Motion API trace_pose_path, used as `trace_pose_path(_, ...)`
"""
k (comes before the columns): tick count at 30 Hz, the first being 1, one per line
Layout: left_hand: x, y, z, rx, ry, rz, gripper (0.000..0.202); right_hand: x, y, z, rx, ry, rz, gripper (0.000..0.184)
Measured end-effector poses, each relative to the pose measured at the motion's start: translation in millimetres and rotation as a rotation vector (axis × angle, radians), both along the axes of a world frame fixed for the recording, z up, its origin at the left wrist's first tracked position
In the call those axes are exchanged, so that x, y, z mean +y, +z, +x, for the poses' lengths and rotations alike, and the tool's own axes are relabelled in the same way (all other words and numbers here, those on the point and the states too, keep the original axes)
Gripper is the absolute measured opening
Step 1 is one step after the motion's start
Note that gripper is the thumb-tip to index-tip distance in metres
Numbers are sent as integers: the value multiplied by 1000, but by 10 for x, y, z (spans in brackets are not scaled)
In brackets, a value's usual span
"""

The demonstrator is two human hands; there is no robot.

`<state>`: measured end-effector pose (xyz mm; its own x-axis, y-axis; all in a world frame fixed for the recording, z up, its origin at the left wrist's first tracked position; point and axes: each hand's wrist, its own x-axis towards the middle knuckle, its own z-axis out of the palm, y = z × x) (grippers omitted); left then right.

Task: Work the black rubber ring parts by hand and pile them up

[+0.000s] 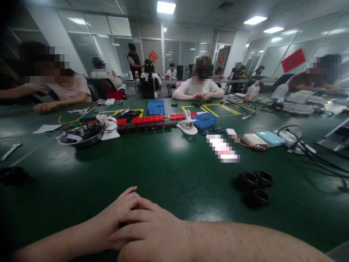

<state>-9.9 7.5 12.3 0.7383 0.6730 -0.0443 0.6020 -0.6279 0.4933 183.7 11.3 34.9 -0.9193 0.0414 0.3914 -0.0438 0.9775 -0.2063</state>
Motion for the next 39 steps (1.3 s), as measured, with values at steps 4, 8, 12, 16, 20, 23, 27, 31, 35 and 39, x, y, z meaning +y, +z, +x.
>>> trace_pose_path(4, -17, 24, -5, -19, 39, -19, 44, -23, -27, 24, 129, -256, -111, 40)
trace_pose_path(8, -54, 30, 31, -66, 164, 13, 32, -20, -142, -22, 93, -466, -185, 45)
trace_pose_path(12, -51, 25, 32, -74, 150, 6, 30, 9, -128, -30, 19, -329, -182, 33)
trace_pose_path(16, -12, 22, -4, -79, 68, -21, 29, 16, -49, -14, -41, -168, -148, 20)
trace_pose_path(20, 1, 55, -4, -48, -23, 1, 25, -21, -77, -28, -61, -33, -47, 11)
trace_pose_path(23, -13, 112, 15, 1, -98, 0, 17, -52, -141, -41, -33, 39, 38, 13)
trace_pose_path(27, -30, 198, 34, 21, -148, 1, 7, -72, -199, -53, -33, 56, 84, 12)
trace_pose_path(31, -18, 258, 27, 8, -122, -54, 22, -69, -143, -58, -27, 23, 62, 16)
trace_pose_path(35, -37, 214, 3, -28, -102, -103, 66, -67, 6, -15, 17, -73, -21, 27)
trace_pose_path(39, -192, 55, 43, -96, 170, 53, 83, -81, 4, 13, 250, -304, -112, 52)
